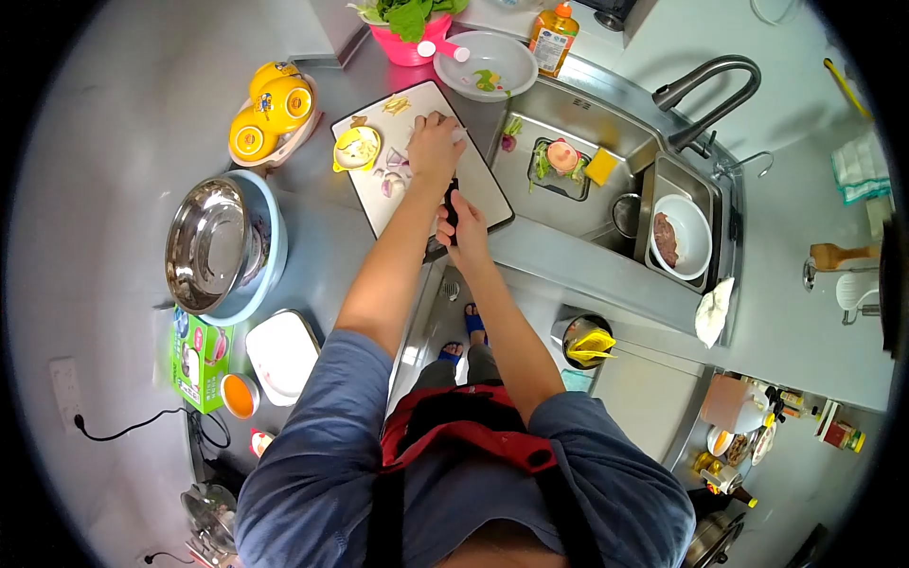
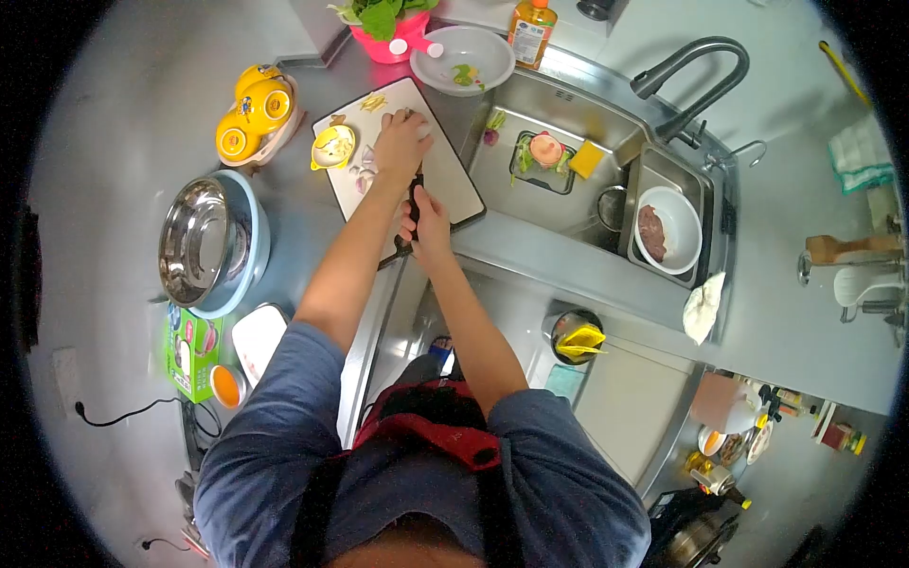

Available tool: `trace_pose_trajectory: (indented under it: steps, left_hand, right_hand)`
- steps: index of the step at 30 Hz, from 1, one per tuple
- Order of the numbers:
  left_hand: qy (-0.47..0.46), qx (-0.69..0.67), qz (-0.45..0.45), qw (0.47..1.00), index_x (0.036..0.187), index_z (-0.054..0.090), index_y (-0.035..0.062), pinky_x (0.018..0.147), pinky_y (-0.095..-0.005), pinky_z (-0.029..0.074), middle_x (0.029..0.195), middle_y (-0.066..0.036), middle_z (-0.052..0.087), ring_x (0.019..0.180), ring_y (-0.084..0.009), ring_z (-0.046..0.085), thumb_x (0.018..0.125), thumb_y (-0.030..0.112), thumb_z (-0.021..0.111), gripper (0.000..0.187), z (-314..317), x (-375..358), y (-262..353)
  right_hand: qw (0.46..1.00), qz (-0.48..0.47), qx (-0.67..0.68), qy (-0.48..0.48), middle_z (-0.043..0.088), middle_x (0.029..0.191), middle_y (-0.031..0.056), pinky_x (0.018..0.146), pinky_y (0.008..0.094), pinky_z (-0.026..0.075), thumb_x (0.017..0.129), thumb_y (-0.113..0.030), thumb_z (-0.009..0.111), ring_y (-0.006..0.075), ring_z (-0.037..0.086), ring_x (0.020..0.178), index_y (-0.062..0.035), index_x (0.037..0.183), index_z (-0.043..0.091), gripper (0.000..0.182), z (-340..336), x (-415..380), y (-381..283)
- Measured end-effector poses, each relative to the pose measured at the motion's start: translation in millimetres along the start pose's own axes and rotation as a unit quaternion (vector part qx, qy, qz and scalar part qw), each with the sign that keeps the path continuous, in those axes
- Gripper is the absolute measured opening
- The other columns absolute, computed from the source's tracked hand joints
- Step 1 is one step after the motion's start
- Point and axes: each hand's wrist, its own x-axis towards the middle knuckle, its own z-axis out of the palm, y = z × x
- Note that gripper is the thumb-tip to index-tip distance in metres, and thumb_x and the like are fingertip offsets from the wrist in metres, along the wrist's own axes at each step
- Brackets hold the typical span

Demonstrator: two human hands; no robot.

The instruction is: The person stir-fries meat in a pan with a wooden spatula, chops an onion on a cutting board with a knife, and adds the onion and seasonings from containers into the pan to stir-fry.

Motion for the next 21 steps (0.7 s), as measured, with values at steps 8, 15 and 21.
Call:
trace_pose_trajectory:
  steps: [8,15,21]
  left_hand:
    - [-0.014,0.008,0.021,1.000,0.094,0.063,0.0131,0.079,-0.0380,0.049,0.097,-0.005,0.055,0.098,-0.0254,0.049,0.069,0.020,0.068,0.026,-24,-7,19]
    - [-0.010,-0.016,0.108,0.994,0.093,0.062,0.0114,0.080,-0.0384,0.047,0.096,-0.007,0.056,0.097,-0.0279,0.049,0.066,0.018,0.070,0.030,-25,-30,68]
    - [-0.031,-0.102,0.190,0.976,0.098,0.065,0.0120,0.086,-0.0398,0.044,0.100,-0.009,0.059,0.103,-0.0279,0.051,0.067,0.014,0.072,0.031,-40,-88,215]
  right_hand:
    - [0.999,-0.028,0.014,-0.027,0.048,0.069,0.0025,0.038,0.0224,0.031,0.093,-0.026,0.051,0.0068,0.038,0.047,-0.0055,0.091,0.049,0.021,7,-18,-4]
    - [0.995,-0.089,0.039,0.007,0.048,0.067,0.0023,0.038,0.0230,0.030,0.093,-0.028,0.049,0.0081,0.039,0.045,-0.0057,0.080,0.048,0.026,-12,-67,-12]
    - [0.964,-0.246,0.018,0.096,0.049,0.062,-0.0011,0.035,0.0217,0.024,0.090,-0.032,0.052,0.0059,0.038,0.042,-0.0120,0.075,0.053,0.026,-54,-174,-52]
